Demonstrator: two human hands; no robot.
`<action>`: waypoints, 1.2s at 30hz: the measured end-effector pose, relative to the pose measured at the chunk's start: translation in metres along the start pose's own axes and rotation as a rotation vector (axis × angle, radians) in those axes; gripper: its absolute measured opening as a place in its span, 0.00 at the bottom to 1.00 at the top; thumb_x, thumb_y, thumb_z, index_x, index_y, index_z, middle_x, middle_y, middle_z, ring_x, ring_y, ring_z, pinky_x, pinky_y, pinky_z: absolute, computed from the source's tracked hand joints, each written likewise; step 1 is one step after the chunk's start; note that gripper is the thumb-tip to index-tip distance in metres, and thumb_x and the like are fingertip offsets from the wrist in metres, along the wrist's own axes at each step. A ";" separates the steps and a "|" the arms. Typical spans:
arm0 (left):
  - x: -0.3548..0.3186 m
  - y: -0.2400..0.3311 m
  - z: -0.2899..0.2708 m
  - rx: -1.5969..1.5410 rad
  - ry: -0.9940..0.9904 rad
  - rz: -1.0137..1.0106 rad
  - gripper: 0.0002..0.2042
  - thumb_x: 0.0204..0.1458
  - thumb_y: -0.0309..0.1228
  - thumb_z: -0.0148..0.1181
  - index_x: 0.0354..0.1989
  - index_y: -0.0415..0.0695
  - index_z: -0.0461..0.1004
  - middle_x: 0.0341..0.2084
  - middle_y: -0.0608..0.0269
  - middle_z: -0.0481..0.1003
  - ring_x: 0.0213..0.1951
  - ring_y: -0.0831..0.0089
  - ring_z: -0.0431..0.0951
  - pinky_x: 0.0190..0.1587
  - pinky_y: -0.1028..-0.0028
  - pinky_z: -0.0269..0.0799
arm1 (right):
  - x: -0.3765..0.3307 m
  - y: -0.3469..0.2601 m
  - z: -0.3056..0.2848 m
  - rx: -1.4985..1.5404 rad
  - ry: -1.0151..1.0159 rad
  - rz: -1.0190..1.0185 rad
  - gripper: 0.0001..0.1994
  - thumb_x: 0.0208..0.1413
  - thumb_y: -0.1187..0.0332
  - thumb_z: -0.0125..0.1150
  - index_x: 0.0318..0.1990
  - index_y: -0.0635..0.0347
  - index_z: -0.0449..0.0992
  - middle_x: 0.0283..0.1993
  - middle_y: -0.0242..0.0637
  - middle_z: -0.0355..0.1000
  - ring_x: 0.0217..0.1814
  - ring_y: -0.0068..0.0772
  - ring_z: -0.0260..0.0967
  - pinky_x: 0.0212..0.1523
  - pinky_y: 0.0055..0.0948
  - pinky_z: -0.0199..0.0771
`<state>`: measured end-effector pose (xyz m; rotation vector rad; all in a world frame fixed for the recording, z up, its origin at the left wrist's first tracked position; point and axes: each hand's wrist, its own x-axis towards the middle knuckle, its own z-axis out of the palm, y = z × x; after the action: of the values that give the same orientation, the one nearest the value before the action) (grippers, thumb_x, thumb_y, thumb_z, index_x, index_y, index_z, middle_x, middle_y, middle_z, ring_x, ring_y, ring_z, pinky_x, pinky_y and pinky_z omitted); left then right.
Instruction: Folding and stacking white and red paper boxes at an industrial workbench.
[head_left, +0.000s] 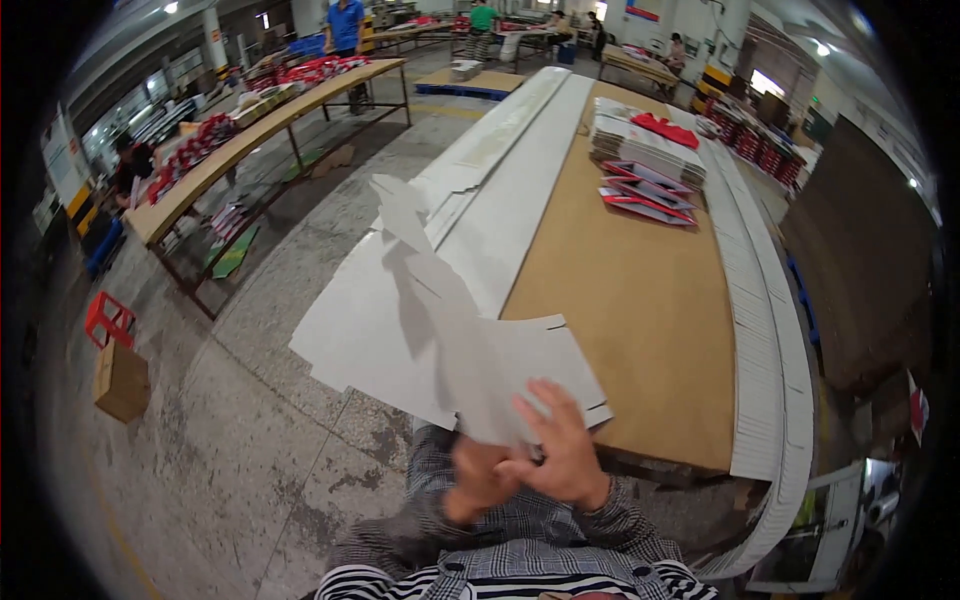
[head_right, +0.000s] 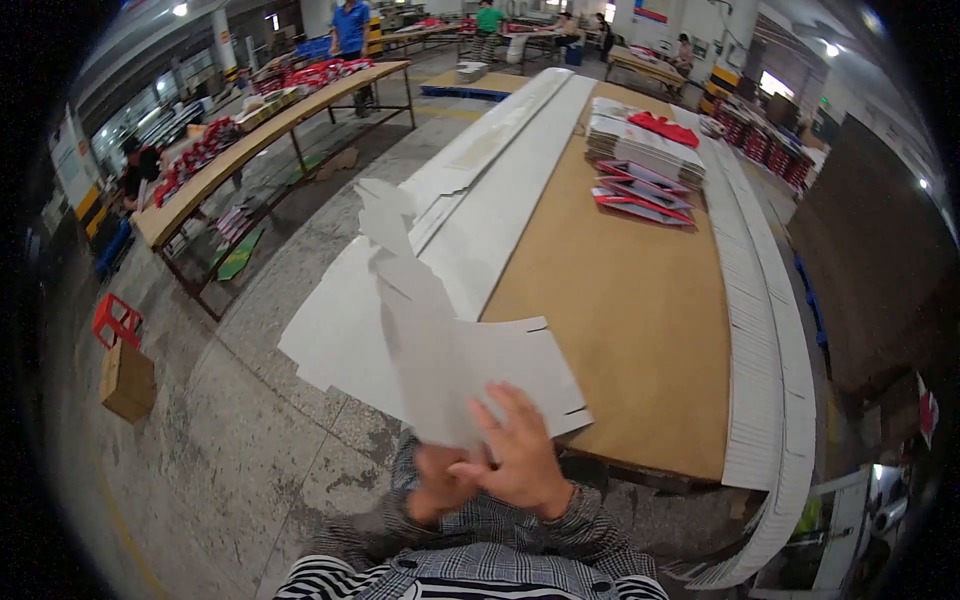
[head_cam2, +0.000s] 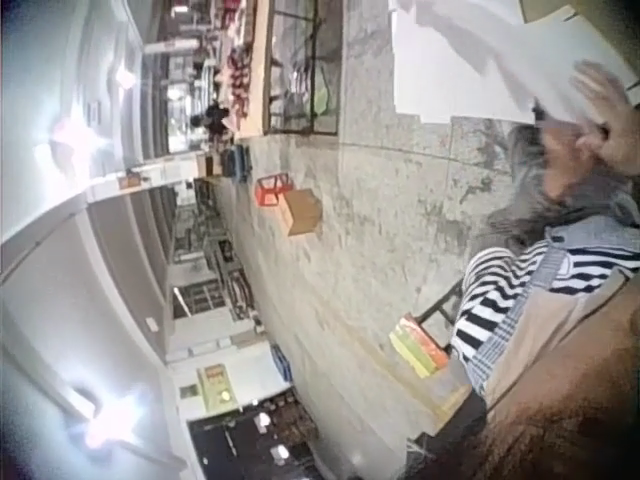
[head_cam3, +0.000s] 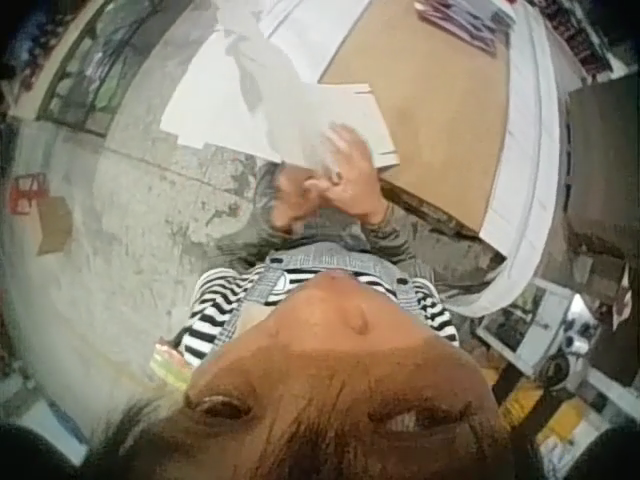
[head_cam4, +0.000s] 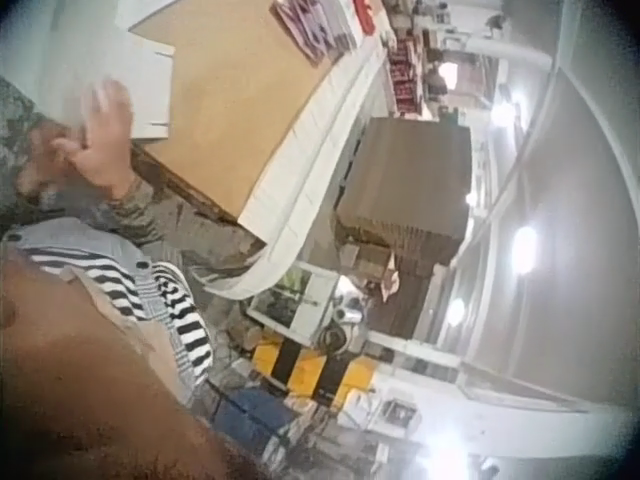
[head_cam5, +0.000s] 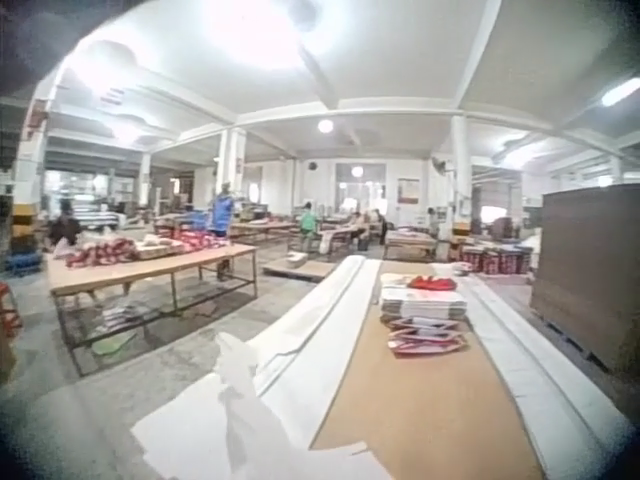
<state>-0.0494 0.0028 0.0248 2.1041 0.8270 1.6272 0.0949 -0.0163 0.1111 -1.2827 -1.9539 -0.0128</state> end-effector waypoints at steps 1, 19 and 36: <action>-0.023 0.014 0.044 -0.369 0.075 -0.259 0.11 0.50 0.30 0.65 0.41 0.42 0.74 0.38 0.50 0.75 0.40 0.53 0.76 0.41 0.63 0.72 | -0.006 0.000 -0.003 -0.008 0.006 0.013 0.23 0.46 0.62 0.68 0.51 0.59 0.78 0.55 0.45 0.73 0.53 0.45 0.73 0.55 0.38 0.71; -0.005 -0.029 0.137 0.328 -0.961 0.193 0.20 0.46 0.27 0.58 0.50 0.39 0.70 0.54 0.48 0.69 0.59 0.55 0.67 0.58 0.59 0.66 | -0.301 0.192 -0.154 0.135 0.181 0.630 0.05 0.47 0.76 0.61 0.31 0.65 0.80 0.36 0.44 0.80 0.42 0.39 0.79 0.46 0.36 0.76; 0.001 -0.023 0.200 0.310 -0.905 0.017 0.19 0.41 0.40 0.71 0.39 0.46 0.72 0.39 0.56 0.71 0.47 0.55 0.71 0.45 0.55 0.66 | -0.247 0.224 -0.137 -0.391 0.128 0.973 0.13 0.44 0.72 0.70 0.37 0.62 0.73 0.41 0.40 0.70 0.44 0.38 0.70 0.46 0.34 0.72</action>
<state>0.1370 0.0355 -0.0438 2.6703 0.7451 0.4112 0.3969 -0.1525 -0.0305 -2.3059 -1.0794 0.0079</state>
